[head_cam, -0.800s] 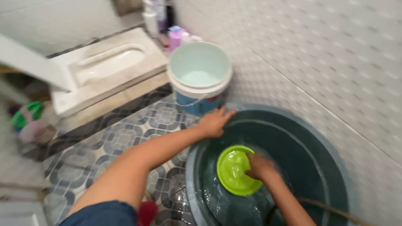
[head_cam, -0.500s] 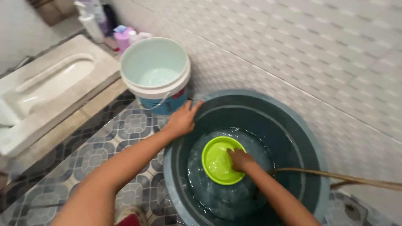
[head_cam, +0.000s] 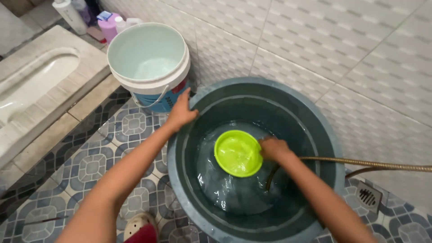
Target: Scrubbing bathroom wall tiles using a small brush and cleaning solution.
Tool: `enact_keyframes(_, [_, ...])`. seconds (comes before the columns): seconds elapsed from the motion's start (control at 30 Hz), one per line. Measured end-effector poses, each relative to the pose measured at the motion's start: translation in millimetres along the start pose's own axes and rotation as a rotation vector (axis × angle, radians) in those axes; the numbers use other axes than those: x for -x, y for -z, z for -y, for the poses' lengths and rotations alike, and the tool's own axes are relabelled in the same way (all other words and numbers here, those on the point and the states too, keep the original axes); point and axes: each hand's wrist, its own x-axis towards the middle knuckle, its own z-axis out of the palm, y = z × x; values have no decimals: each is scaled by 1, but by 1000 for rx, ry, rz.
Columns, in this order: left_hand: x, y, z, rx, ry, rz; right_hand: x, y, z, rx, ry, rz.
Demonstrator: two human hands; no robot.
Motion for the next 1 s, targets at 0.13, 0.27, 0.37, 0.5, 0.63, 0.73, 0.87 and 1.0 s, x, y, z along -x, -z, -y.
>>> enact_keyframes(0.13, [0, 7, 2, 15, 285, 253, 35, -31, -45, -14, 74, -206])
enact_keyframes(0.27, [17, 8, -22, 71, 315, 299, 75, -84, -76, 19, 168, -276])
enact_keyframes(0.37, [46, -1, -35, 192, 384, 324, 108, -102, -87, 93, 177, -302])
enact_keyframes(0.5, [76, 5, -112, 411, 505, 431, 126, -141, -119, 229, 95, -351])
enact_keyframes(0.63, [110, -28, -128, 406, 442, 556, 141, -176, -151, 231, 12, -337])
enact_keyframes(0.73, [136, -64, -119, 345, 342, 667, 147, -209, -179, 269, -117, -253])
enact_keyframes(0.87, [157, -102, -169, 304, 140, 845, 169, -233, -218, 188, -291, -56])
enact_keyframes(1.0, [167, -114, -275, 287, 300, 1197, 208, -254, -250, 194, -403, -65])
